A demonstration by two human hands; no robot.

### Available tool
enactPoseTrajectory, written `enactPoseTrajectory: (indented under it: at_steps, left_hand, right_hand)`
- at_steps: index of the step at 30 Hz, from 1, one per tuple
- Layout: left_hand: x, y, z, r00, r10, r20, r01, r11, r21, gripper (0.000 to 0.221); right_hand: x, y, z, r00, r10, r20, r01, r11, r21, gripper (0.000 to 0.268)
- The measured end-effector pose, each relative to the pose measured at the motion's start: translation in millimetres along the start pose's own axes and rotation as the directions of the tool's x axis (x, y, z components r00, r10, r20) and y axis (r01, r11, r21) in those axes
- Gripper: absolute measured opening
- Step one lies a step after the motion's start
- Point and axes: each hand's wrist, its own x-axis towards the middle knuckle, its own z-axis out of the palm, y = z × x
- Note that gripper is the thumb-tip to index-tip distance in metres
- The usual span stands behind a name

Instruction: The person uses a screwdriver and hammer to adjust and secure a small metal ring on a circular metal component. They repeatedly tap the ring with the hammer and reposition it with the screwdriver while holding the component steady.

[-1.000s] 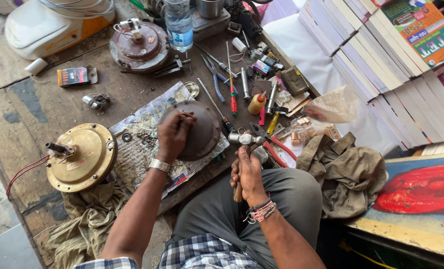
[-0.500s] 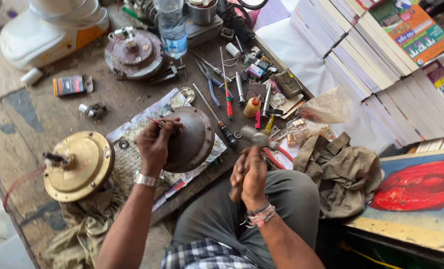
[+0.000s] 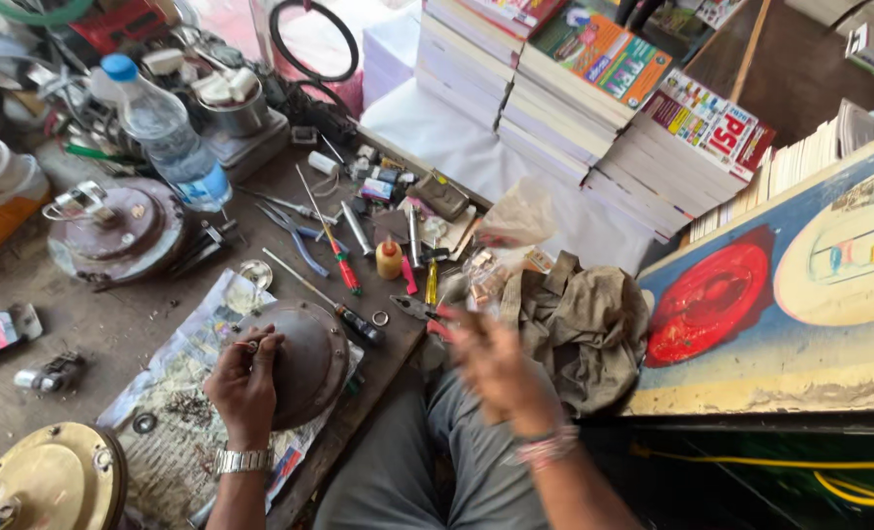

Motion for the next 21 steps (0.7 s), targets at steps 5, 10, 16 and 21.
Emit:
enactPoseTrajectory:
  at_steps: [5, 10, 16, 21]
  left_hand:
    - [-9, 17, 4, 0.996, -0.083, 0.007, 0.083, 0.994, 0.064, 0.015]
    - [24, 3, -6, 0.959, -0.209, 0.190, 0.247, 0.946, -0.208, 0.023]
    - [47, -15, -6, 0.843, -0.237, 0.482, 0.363, 0.913, -0.187, 0.037]
    - [32, 37, -6, 0.862, -0.269, 0.430, 0.384, 0.899, -0.208, 0.034]
  right_hand:
    - [10, 28, -101, 0.759, -0.629, -0.166, 0.175, 0.443, -0.879, 0.049]
    - [45, 67, -134, 0.864, -0.455, -0.214, 0.013, 0.445, -0.895, 0.052]
    - [15, 50, -107, 0.735, -0.660, -0.159, 0.213, 0.446, -0.869, 0.034]
    - [-26, 28, -25, 0.855, -0.507, -0.105, 0.426, 0.804, -0.415, 0.018]
